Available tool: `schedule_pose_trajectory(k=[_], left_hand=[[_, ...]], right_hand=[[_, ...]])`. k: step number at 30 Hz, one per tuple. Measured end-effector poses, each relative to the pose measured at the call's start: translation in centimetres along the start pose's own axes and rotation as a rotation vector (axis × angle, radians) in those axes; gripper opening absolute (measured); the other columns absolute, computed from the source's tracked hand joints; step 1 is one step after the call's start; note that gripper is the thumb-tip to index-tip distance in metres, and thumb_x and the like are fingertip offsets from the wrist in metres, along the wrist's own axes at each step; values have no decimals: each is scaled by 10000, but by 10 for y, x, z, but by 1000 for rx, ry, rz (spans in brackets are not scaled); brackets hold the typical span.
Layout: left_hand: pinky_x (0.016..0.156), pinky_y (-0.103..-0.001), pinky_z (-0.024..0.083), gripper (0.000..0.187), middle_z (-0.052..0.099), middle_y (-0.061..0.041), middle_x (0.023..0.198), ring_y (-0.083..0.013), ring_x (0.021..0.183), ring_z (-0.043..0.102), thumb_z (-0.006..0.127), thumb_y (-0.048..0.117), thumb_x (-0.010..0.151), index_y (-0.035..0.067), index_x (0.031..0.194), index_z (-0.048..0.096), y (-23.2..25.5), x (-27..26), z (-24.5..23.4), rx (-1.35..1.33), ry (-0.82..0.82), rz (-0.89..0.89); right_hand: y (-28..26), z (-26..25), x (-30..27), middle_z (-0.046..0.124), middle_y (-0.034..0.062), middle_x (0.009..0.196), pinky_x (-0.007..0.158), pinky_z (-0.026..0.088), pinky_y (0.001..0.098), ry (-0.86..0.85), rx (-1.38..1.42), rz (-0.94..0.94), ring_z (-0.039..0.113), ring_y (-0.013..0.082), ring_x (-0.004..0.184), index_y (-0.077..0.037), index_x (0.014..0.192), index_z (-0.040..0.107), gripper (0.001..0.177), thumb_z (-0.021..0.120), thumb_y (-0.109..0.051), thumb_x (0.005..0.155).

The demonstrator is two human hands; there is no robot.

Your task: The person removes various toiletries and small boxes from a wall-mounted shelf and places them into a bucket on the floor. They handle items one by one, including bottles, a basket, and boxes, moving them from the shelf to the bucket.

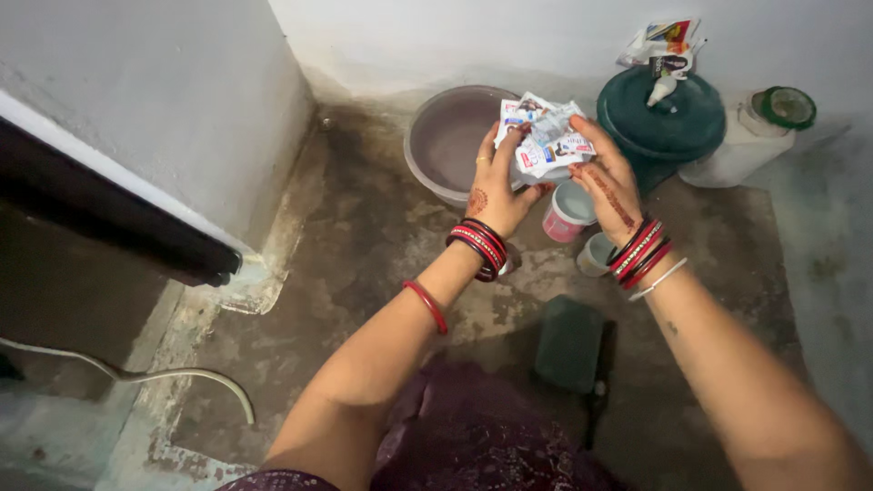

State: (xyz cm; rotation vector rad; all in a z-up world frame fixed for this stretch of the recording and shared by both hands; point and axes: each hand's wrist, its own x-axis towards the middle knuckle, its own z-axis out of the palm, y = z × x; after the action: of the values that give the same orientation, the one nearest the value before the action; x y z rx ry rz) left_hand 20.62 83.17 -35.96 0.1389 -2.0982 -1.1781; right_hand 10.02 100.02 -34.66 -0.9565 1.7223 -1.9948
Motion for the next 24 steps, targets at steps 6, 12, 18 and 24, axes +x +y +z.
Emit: schedule_pose_trajectory(k=[6, 12, 18, 24], left_hand=[[1158, -471, 444, 875, 349, -279, 1584, -464, 1466, 408, 919, 192, 720, 145, 1473, 477, -13, -2, 26, 3, -11, -12], [1168, -482, 424, 869, 338, -288, 1586, -471, 1467, 393, 923, 217, 727, 155, 1471, 479, -25, 16, 43, -2, -51, -47], [1160, -490, 427, 880, 345, -293, 1567, -492, 1483, 364, 935, 219, 719, 151, 1464, 471, -36, 50, 52, 0, -68, 0], [1114, -476, 487, 878, 332, -295, 1599, -473, 1413, 451, 907, 222, 715, 175, 1477, 473, -48, 73, 55, -11, -90, -66]], right_hand=[[27, -11, 6, 577, 37, 1410, 1019, 475, 207, 98, -52, -23, 562, 60, 1188, -5, 1479, 521, 506, 686, -179, 1034], [44, -32, 27, 581, 64, 1433, 1059, 477, 236, 128, -125, -45, 569, 101, 1247, 14, 1465, 527, 528, 716, -113, 988], [47, -42, 56, 582, 55, 1400, 1028, 487, 238, 151, 34, 15, 576, 107, 1214, 1, 1483, 514, 553, 723, -120, 986], [49, -42, 77, 584, 64, 1411, 1060, 485, 232, 166, -2, -38, 579, 104, 1249, 4, 1478, 512, 539, 715, -115, 993]])
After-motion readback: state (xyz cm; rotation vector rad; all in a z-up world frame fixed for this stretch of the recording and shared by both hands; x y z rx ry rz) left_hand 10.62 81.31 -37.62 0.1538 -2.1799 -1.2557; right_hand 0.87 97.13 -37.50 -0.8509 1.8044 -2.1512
